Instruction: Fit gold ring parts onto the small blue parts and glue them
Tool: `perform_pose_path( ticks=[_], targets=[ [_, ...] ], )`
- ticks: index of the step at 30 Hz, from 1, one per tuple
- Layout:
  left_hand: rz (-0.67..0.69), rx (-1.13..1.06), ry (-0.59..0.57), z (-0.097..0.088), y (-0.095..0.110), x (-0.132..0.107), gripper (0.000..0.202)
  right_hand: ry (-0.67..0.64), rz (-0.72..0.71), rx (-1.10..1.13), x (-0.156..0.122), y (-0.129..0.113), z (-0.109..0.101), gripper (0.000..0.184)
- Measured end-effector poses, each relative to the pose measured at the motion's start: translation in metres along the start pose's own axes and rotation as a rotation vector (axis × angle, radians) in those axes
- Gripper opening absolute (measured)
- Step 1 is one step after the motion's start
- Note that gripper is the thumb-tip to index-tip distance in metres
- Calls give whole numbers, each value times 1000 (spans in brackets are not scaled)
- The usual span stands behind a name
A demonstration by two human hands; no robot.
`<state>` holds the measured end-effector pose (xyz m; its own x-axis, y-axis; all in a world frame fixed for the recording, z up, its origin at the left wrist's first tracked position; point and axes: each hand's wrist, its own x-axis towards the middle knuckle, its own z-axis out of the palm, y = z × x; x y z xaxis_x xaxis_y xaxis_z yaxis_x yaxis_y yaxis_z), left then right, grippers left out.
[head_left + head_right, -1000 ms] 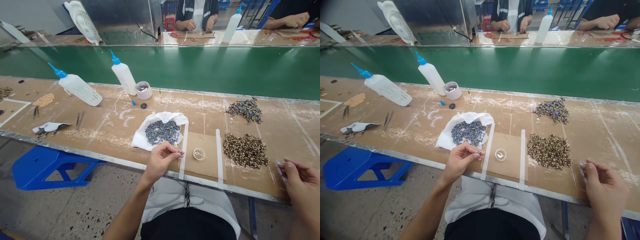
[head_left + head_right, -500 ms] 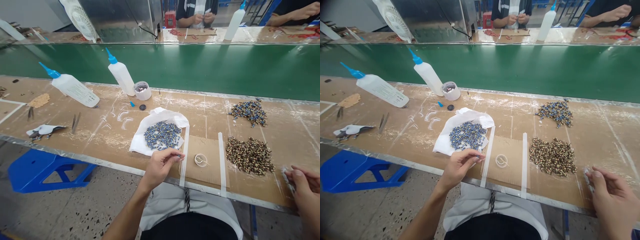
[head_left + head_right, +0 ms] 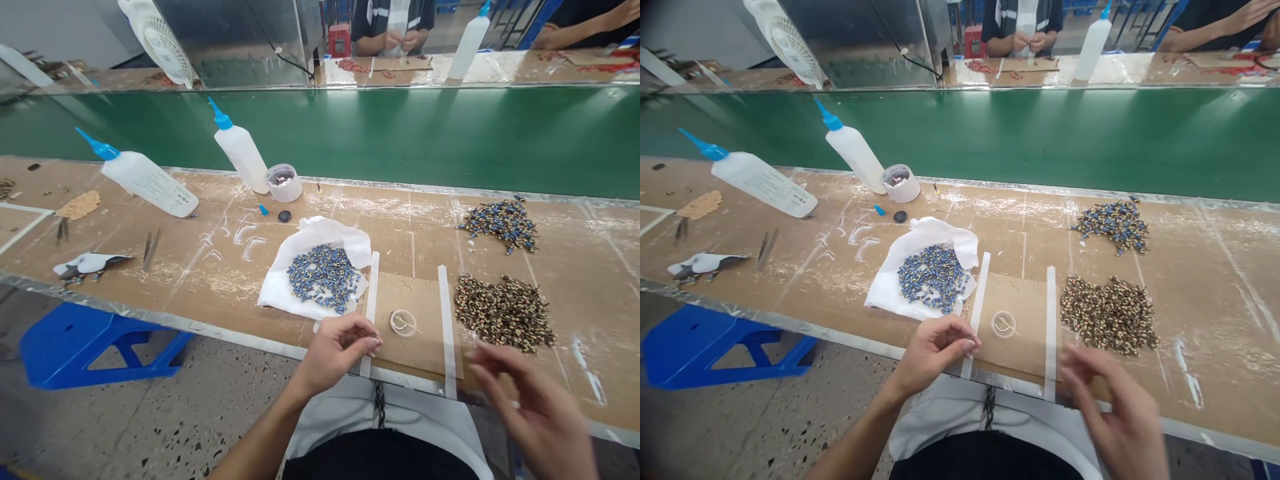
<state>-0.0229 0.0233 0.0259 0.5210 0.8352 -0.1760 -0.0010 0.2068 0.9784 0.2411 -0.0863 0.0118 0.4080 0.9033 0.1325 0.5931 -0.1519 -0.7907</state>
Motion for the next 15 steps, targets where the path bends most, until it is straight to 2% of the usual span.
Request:
perform_pose_path(
  ticks=[2, 3, 8, 12, 15],
  targets=[
    [-21, -36, -39, 6, -2, 1, 16, -198, -195, 102, 3, -12, 19, 30],
    [-28, -40, -57, 8, -3, 2, 17, -234, -251, 127, 6, -17, 27, 30],
    [-45, -10, -107, 12, -11, 2, 18, -210, -329, 132, 20, -31, 49, 17],
    [-47, -68, -84, 9, -12, 2, 17, -209, -425, 66, 27, -40, 50, 16],
    [-70, -115, -81, 7, -9, 4, 18, -212, -442, 7, 30, -41, 45, 16]
  ],
)
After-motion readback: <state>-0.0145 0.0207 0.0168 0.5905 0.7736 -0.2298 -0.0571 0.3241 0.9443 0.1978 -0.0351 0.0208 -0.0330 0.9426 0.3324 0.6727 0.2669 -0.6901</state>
